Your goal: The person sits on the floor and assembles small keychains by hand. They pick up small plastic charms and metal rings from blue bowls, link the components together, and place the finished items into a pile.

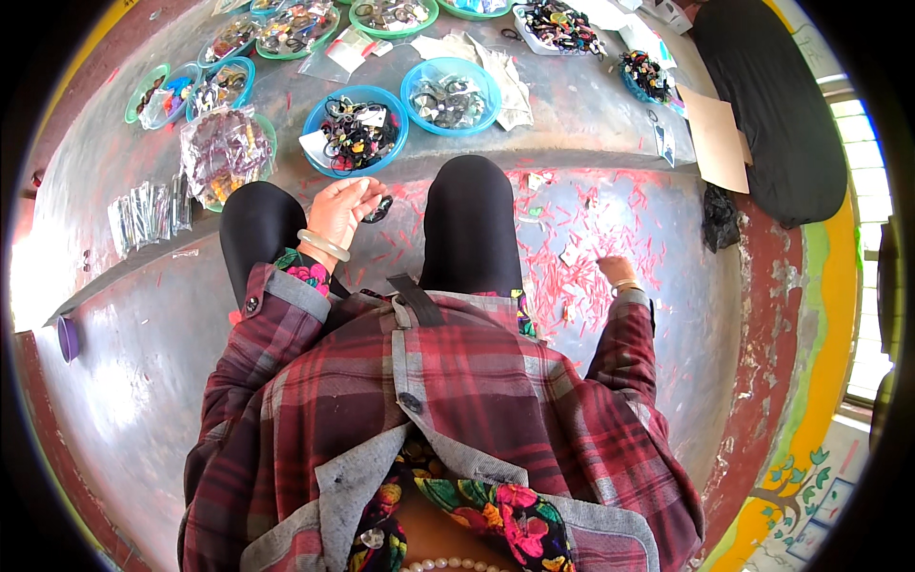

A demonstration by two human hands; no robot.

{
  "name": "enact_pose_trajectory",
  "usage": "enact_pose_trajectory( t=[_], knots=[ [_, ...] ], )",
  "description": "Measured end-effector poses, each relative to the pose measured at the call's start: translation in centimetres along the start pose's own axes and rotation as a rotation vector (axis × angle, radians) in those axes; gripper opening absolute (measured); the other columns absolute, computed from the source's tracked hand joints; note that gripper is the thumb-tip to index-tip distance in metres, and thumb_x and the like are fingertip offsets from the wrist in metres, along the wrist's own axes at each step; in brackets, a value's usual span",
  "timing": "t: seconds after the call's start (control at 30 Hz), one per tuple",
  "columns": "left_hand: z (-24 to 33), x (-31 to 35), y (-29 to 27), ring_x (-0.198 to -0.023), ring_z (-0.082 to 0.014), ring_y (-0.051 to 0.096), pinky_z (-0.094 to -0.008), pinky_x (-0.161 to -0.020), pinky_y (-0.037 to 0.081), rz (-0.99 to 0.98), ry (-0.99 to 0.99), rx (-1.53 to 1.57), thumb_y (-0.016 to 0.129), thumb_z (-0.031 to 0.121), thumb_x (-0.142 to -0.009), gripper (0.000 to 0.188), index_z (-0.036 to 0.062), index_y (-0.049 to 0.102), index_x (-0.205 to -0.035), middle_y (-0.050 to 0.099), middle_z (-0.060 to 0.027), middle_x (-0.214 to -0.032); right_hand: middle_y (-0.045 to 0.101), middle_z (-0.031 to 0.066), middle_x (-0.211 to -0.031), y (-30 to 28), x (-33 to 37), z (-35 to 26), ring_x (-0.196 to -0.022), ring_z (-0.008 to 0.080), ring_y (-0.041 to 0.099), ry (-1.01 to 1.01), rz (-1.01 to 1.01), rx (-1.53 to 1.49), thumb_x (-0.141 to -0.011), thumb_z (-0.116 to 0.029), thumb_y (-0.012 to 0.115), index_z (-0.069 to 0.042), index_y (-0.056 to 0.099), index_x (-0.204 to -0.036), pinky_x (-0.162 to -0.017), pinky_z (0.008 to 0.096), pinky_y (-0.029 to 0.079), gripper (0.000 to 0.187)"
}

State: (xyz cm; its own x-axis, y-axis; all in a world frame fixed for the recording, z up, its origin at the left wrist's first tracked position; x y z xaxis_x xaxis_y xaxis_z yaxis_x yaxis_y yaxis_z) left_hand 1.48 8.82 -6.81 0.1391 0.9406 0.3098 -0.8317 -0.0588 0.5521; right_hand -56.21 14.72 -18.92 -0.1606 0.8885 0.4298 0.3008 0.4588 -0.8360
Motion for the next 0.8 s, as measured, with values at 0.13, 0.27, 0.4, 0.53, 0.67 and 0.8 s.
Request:
enact_pose_trajectory(
  t=[0.13, 0.27, 0.4, 0.53, 0.67, 0.8],
  knots=[
    [-0.1, 0.3, -0.4, -0.094, -0.0233, 0.058, -0.0318, -0.083, 0.046, 0.009, 0.003, 0.0, 0.051, 0.011, -0.087, 0.019, -0.0046, 0.057, -0.095, 0.06, -0.014, -0.096, 0.052, 0.0012, -0.122, 1.0, 1.7, -1.7, -0.113, 0.0225, 0.047, 0.167, -0.506, 0.736, -0.082, -0.03, 0.053, -0.015, 0.055, -0.117, -0.091, 0.0397, 0.039, 0.038],
    [-0.4, -0.2, 0.3, -0.094, -0.0234, 0.058, -0.0313, -0.083, 0.046, -0.019, -0.001, 0.019, 0.051, 0.012, -0.087, 0.019, -0.0046, 0.057, -0.095, 0.06, -0.0142, -0.096, 0.054, 0.0042, -0.119, 1.3, 1.6, 2.4, -0.108, 0.0211, 0.052, 0.393, -0.591, 0.875, -0.081, -0.028, 0.049, -0.015, 0.055, -0.115, -0.087, 0.0369, 0.043, 0.037],
    [0.1, 0.7, -0.2, -0.095, -0.0233, 0.058, -0.0309, -0.084, 0.046, 0.015, 0.001, -0.008, 0.05, 0.012, -0.088, 0.019, -0.0047, 0.057, -0.095, 0.06, -0.014, -0.096, 0.063, 0.0036, -0.099, -2.0, 1.0, -2.0, -0.093, 0.0144, 0.059, 0.347, -0.139, -0.537, -0.079, -0.013, 0.056, -0.012, 0.057, -0.11, -0.077, 0.0314, 0.046, 0.031],
    [0.0, 0.2, 0.7, -0.094, -0.0247, 0.058, -0.0315, -0.083, 0.046, -0.032, 0.005, 0.049, 0.049, 0.011, -0.088, 0.02, -0.0056, 0.057, -0.095, 0.06, -0.0147, -0.096, 0.062, 0.0055, -0.1, -6.2, 0.9, -7.4, -0.092, 0.0146, 0.059, 0.37, 0.205, -0.979, -0.083, -0.017, 0.057, -0.005, 0.058, -0.107, -0.076, 0.0288, 0.045, 0.027],
    [0.4, 0.3, 1.0, -0.095, -0.0286, 0.058, -0.0338, -0.083, 0.048, -0.095, 0.019, 0.214, 0.05, 0.009, -0.087, 0.02, -0.0073, 0.057, -0.095, 0.06, -0.017, -0.096, 0.063, 0.0062, -0.098, -10.5, -2.0, -21.0, -0.09, 0.0139, 0.059, 0.053, 0.24, -0.939, -0.082, -0.017, 0.058, -0.002, 0.059, -0.105, -0.074, 0.0264, 0.046, 0.028],
    [0.7, 0.2, 0.8, -0.096, -0.0298, 0.057, -0.0343, -0.086, 0.047, -0.109, 0.029, 0.343, 0.05, 0.01, -0.087, 0.021, -0.0068, 0.056, -0.098, 0.059, -0.0183, -0.098, 0.062, 0.0082, -0.099, -10.5, -5.0, -33.5, -0.09, 0.0141, 0.058, -0.223, 0.057, -1.029, -0.081, -0.013, 0.06, 0.001, 0.056, -0.109, -0.076, 0.0238, 0.046, 0.032]
  ],
)
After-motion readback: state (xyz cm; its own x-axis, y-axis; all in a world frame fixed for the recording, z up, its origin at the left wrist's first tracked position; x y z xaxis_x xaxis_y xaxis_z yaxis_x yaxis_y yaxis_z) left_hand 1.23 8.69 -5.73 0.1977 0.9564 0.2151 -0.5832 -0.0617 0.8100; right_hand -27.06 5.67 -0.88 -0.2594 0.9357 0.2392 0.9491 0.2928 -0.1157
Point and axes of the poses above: each hand's wrist, its own x-axis away from the middle knuckle, its own y-axis out of the palm, z = x × y, the point moved 4 cm from there along -x, towards the middle knuckle
